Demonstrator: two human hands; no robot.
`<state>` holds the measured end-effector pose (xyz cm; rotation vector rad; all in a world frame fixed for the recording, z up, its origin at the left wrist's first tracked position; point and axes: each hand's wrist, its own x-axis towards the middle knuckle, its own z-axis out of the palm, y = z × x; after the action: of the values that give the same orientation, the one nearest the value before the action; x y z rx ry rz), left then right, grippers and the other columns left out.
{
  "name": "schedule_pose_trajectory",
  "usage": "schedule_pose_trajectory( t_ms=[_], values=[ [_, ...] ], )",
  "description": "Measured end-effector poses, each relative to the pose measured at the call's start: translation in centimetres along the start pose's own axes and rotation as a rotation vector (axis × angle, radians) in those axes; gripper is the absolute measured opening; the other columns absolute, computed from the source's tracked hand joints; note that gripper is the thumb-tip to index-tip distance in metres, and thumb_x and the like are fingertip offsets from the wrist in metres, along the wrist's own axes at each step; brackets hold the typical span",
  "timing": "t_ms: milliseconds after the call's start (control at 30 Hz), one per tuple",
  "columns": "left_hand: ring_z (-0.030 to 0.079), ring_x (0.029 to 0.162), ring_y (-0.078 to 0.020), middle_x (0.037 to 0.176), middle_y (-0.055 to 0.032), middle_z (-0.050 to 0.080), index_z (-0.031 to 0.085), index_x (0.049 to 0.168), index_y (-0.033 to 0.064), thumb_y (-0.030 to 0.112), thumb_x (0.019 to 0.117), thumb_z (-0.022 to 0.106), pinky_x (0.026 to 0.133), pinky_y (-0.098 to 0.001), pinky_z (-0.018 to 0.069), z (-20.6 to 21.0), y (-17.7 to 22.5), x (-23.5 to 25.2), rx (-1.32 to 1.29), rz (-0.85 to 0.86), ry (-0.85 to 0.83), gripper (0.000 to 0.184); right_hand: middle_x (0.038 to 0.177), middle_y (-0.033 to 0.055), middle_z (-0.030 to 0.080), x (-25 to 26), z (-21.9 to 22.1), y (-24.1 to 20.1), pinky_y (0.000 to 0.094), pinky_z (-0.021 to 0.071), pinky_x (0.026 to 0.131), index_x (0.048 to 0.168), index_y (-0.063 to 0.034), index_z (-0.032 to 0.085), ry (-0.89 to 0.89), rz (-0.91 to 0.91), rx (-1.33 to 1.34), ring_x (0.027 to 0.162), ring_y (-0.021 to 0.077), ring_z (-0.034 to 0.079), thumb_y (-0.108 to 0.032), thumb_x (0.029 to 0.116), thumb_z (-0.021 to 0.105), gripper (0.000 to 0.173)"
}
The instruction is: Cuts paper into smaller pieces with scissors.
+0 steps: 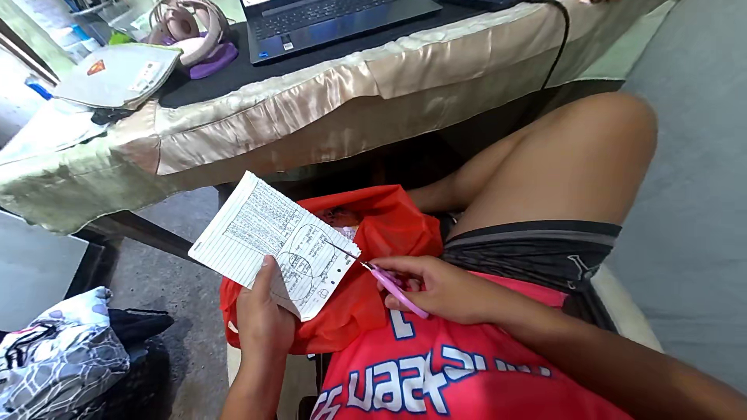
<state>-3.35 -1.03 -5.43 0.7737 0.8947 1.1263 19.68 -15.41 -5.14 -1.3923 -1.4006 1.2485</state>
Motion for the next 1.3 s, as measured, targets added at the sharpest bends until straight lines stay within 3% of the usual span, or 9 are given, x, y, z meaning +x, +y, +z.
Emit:
schedule_pose_trajectory(
  t_ms=[133, 267, 633, 967, 1300],
  values=[
    [0.074, 0.099, -0.0279, 0.107, -0.0201, 0.072, 0.057, 0.125, -0.0058, 0.019, 0.1099, 0.046, 0.09, -0.0495, 0.061, 0.11, -0.13, -0.08, -0.003, -0.001, 0.004, 0.031, 0.118, -0.0006, 0.069, -0.02, 0.12, 0.06, 0.0179, 0.0558, 0.083, 0.146, -0.0126, 0.055, -0.007, 0.03, -0.009, 0.098, 0.0009, 0.066, -0.033, 0.0966, 0.072, 0.056],
    [0.073, 0.101, -0.0285, 0.109, -0.0208, 0.071, 0.056, 0.126, -0.0056, 0.019, 0.1101, 0.045, 0.091, -0.0498, 0.0607, -0.05, -0.03, 0.08, -0.011, 0.001, 0.013, 0.031, 0.113, -0.0021, 0.068, -0.1, 0.11, -0.26, 0.0169, 0.0543, 0.073, 0.149, -0.0164, 0.052, -0.011, 0.094, -0.048, 0.088, -0.0001, 0.064, -0.036, 0.0969, 0.071, 0.058],
    [0.074, 0.097, -0.0285, 0.105, -0.0206, 0.072, 0.056, 0.124, -0.0073, 0.016, 0.109, 0.048, 0.088, -0.049, 0.0621, 0.32, -0.45, -0.36, 0.01, 0.004, 0.019, 0.029, 0.12, -0.0007, 0.068, 0.14, 0.22, -0.06, 0.0168, 0.0559, 0.08, 0.147, -0.0139, 0.054, -0.034, 0.086, -0.035, 0.096, -0.0008, 0.066, -0.033, 0.0973, 0.071, 0.056],
    [0.075, 0.095, -0.0268, 0.102, -0.0187, 0.073, 0.057, 0.123, -0.0065, 0.016, 0.1089, 0.048, 0.087, -0.0471, 0.0628, 0.43, -0.45, -0.43, 0.037, 0.016, 0.03, 0.028, 0.117, -0.0002, 0.07, 0.28, 0.08, 0.32, 0.0192, 0.0564, 0.086, 0.146, -0.0121, 0.056, -0.034, 0.071, -0.002, 0.098, 0.0016, 0.067, -0.034, 0.0975, 0.071, 0.055],
    [0.075, 0.096, -0.0276, 0.104, -0.0199, 0.072, 0.056, 0.124, -0.0065, 0.016, 0.1091, 0.047, 0.088, -0.0481, 0.0624, 0.31, -0.46, -0.41, 0.022, 0.023, 0.021, 0.028, 0.121, -0.001, 0.068, 0.11, 0.15, 0.23, 0.0177, 0.0555, 0.085, 0.147, -0.0125, 0.054, -0.036, 0.086, -0.001, 0.098, -0.0002, 0.066, -0.033, 0.0975, 0.071, 0.056]
  ],
)
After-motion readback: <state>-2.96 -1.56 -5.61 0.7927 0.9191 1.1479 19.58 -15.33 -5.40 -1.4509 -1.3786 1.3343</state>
